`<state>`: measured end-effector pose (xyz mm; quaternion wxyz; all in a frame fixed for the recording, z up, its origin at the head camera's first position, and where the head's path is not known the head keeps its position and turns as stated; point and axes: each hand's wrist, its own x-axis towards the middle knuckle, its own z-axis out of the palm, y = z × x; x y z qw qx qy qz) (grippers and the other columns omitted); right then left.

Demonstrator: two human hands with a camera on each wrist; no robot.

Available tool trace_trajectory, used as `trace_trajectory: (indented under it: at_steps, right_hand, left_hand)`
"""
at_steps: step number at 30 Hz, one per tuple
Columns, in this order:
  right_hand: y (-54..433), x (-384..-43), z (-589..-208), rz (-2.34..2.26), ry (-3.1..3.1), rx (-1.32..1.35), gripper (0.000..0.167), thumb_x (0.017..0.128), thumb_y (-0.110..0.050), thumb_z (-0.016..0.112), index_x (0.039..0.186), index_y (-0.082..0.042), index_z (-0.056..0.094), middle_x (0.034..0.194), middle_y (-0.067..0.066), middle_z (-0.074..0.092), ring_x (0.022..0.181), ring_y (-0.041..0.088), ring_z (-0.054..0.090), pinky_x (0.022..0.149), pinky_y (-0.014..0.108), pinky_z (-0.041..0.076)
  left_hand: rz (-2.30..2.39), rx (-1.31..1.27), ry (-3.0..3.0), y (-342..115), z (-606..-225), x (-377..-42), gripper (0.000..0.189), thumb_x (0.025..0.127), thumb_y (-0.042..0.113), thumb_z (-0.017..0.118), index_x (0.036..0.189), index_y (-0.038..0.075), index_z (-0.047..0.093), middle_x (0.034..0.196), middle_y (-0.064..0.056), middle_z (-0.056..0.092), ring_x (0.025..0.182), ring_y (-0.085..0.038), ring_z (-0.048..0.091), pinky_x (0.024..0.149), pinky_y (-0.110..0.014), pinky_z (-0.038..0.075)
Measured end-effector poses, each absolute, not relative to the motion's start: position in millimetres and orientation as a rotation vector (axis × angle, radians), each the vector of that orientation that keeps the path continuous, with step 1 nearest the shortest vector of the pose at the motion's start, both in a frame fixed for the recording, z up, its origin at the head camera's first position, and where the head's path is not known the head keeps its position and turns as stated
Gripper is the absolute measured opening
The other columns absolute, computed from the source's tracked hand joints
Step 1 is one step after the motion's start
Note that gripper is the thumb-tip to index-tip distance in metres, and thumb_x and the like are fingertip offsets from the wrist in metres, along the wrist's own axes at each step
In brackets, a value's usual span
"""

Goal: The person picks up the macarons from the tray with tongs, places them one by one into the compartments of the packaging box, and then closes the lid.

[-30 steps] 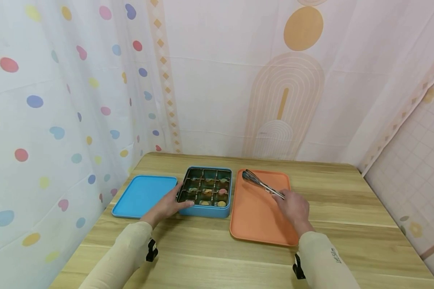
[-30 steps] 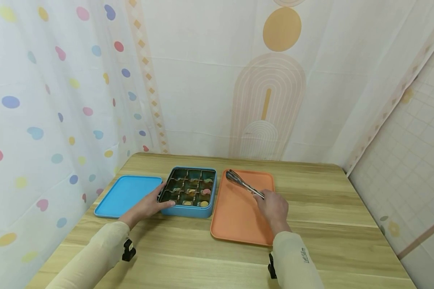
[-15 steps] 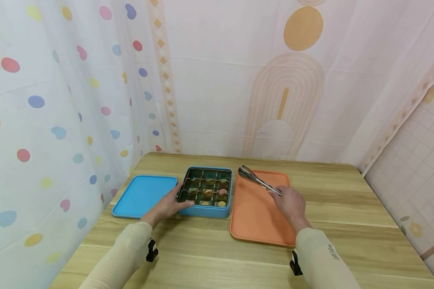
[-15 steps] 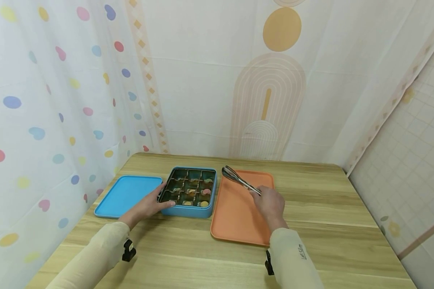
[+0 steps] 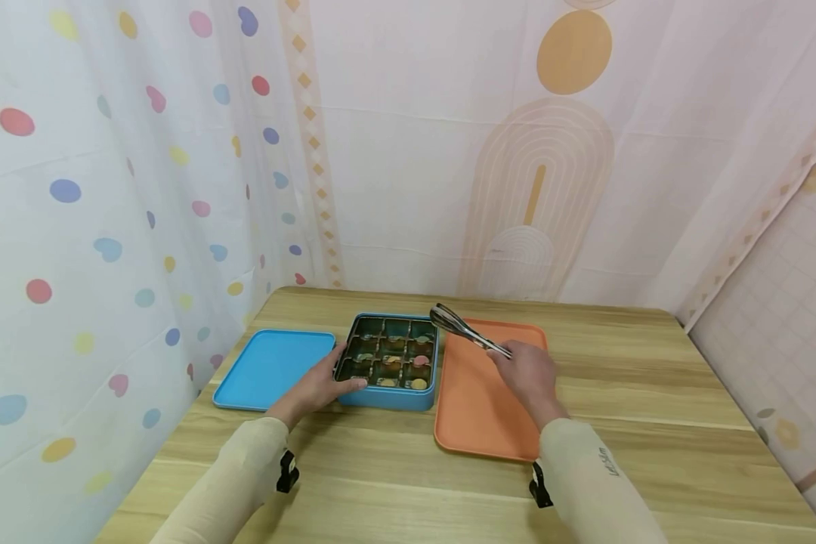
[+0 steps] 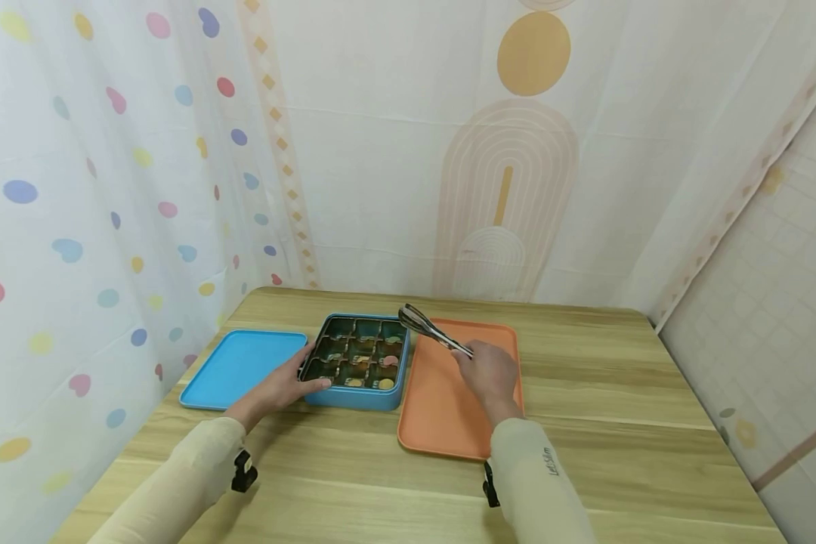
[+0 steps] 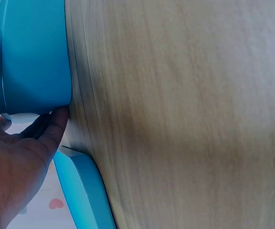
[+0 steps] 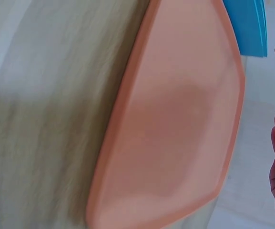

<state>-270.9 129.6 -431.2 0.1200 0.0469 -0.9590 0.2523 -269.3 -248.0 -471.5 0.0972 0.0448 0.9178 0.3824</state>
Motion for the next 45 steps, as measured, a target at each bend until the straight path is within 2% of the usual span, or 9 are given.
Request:
trace_trajectory:
  at_steps: [4,22,29,35,40,45]
  right_hand:
    - [115.8,-275.0,-430.0,0.733,-2.792,0.157,0.028,0.094,-0.040,0.068,0.101,-0.014,0.076,0.066,-0.004,0.061,0.054,0.016,0.049,0.049,0.032,0.037]
    - [55.3,-283.9,-429.0,0.755,-2.765,0.263,0.028,0.095,-0.040,0.067,0.079,-0.017,0.069,0.051,-0.005,0.048,0.047,0.014,0.043,0.046,0.029,0.031]
    - [35.5,-289.4,-428.2,0.706,-2.794,0.262,0.030,0.095,-0.044,0.065,0.100,-0.017,0.077,0.056,-0.005,0.057,0.052,0.012,0.051,0.049,0.029,0.039]
    - [24.4,-292.2,-426.8,0.732,-2.816,0.260,0.030,0.096,-0.043,0.065,0.099,-0.015,0.077,0.062,-0.002,0.061,0.054,0.014,0.053,0.052,0.032,0.043]
    - [20.1,-295.4,-426.9,0.707,-2.843,0.240,0.033,0.097,-0.045,0.063,0.111,-0.018,0.076,0.061,-0.005,0.060,0.054,0.013,0.053,0.052,0.031,0.045]
    - [16.6,-297.8,-426.8,0.695,-2.860,0.254,0.031,0.098,-0.044,0.061,0.104,-0.018,0.076,0.055,-0.005,0.056,0.054,0.014,0.053,0.051,0.031,0.042]
  left_hand:
    - [1.136,0.128,2.719,-249.1,-471.1,-268.9,0.105,0.089,0.054,0.070,0.161,0.011,0.006,0.164,-0.022,0.009,0.146,-0.047,0.014,0.110,-0.066,0.023]
    - [1.152,0.118,2.714,-252.1,-470.7,-267.7,0.104,0.088,0.052,0.071,0.161,0.012,0.008,0.164,-0.020,0.011,0.146,-0.046,0.015,0.111,-0.066,0.023]
    - [1.153,0.124,2.719,-252.6,-470.6,-267.9,0.104,0.088,0.054,0.070,0.161,0.012,0.009,0.163,-0.021,0.011,0.146,-0.046,0.016,0.110,-0.066,0.023]
    - [1.152,0.124,2.723,-250.6,-473.7,-269.3,0.106,0.087,0.058,0.070,0.161,0.013,0.009,0.163,-0.020,0.012,0.146,-0.046,0.016,0.111,-0.065,0.024]
    - [1.143,0.124,2.736,-249.1,-474.3,-269.4,0.104,0.088,0.054,0.070,0.161,0.012,0.010,0.163,-0.021,0.013,0.146,-0.046,0.017,0.111,-0.065,0.025]
    - [1.148,0.122,2.738,-248.8,-473.5,-268.6,0.103,0.089,0.053,0.070,0.161,0.012,0.010,0.163,-0.021,0.012,0.146,-0.046,0.017,0.111,-0.065,0.024]
